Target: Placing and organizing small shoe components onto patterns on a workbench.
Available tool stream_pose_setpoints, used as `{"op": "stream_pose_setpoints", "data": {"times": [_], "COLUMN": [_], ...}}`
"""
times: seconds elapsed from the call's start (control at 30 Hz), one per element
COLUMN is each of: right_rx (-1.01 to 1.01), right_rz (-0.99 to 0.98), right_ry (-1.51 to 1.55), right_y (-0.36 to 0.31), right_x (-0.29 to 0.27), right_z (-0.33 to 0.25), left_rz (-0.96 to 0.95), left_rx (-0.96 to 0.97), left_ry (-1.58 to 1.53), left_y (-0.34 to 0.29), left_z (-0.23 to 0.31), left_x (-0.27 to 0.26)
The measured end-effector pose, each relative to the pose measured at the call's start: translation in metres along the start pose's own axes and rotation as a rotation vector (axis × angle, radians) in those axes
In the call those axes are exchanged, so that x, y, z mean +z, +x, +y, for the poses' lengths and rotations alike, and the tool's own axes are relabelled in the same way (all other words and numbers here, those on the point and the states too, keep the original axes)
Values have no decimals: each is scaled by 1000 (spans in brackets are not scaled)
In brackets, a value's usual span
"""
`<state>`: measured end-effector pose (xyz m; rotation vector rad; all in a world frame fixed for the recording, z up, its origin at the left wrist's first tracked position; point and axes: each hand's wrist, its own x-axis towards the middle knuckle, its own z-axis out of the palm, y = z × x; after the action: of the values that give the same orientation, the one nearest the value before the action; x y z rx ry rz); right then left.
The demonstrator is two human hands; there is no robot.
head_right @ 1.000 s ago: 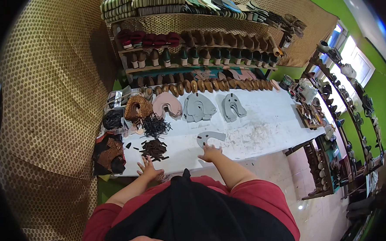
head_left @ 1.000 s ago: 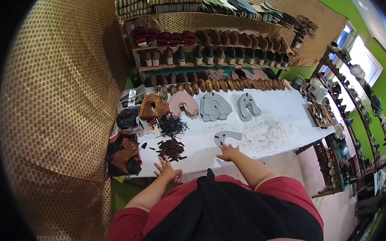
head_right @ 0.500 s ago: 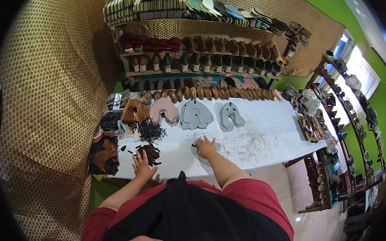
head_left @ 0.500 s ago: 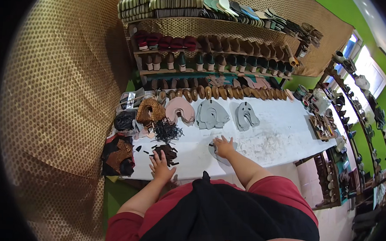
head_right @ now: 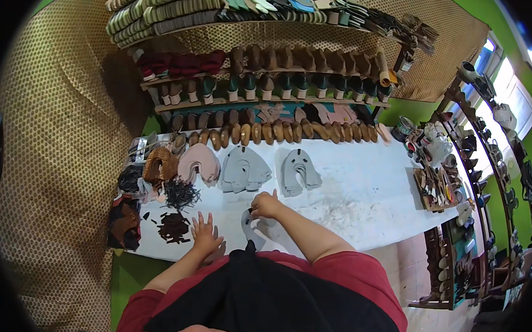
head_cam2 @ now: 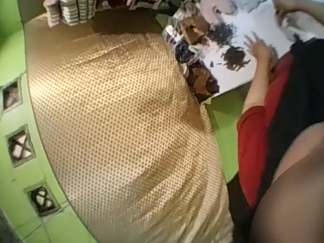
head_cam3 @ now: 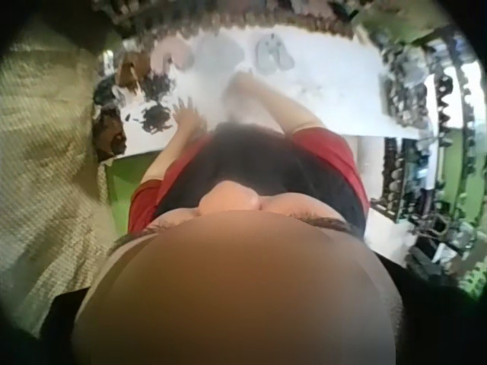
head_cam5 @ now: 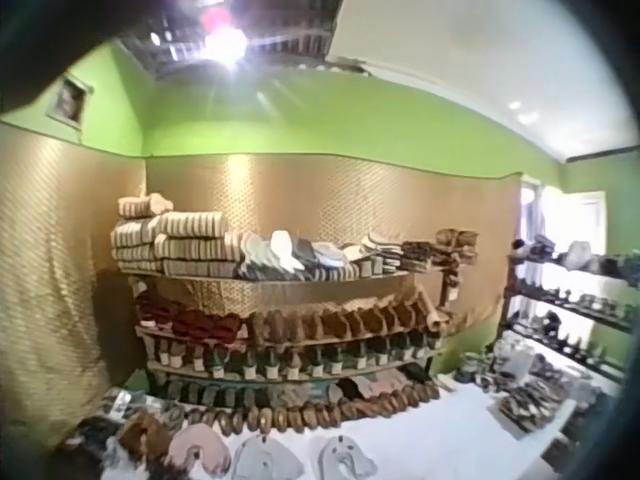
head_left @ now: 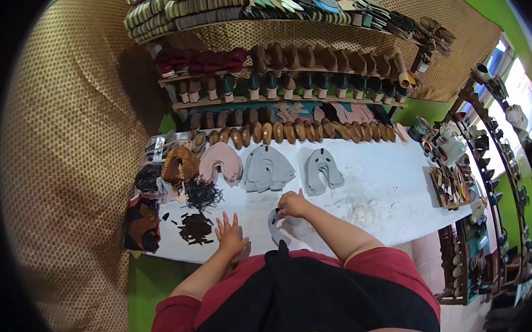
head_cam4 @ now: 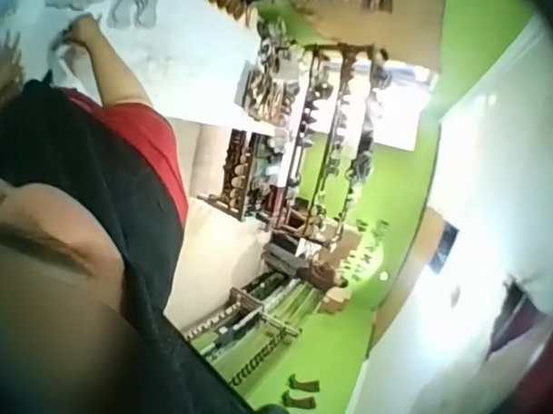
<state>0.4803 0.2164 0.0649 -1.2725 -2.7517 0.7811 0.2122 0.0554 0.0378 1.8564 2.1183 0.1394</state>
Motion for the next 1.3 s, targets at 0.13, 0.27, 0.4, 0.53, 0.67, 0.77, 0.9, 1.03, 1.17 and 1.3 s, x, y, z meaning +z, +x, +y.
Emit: {"op": "stream_pose_setpoints", "data": {"times": [0.13,0.27,0.4,0.53,0.67,0.77,0.9,1.03,1.17,1.3], "right_rx": [-33,55,215,330,402,413,350,102,14,-26], "right_rz": [52,34,139,206,293,242,210,72,-89,-132], "right_ry": [127,90,128,122,130,127,698,627,566,616], "right_y": [-40,-61,-50,-9,28,48,49,25,-7,1], "right_x": [-56,-107,-130,-135,-142,-154,-173,-183,-209,-197], "right_z": [54,97,143,189,213,216,202,193,170,200], "left_rz": [-111,-208,-302,-424,-477,-512,-521,-581,-626,-630], "left_rx": [-55,-251,-332,-347,-347,-344,-334,-331,-344,-342], "left_ry": [-68,-78,-71,-44,-24,-43,-69,-94,-102,-103], "left_y": [30,49,65,77,82,85,88,94,98,98], "left_z": [29,50,69,73,75,74,61,54,52,47], "left_x": [7,15,-4,-16,-18,-21,-14,-12,-14,-11]}}
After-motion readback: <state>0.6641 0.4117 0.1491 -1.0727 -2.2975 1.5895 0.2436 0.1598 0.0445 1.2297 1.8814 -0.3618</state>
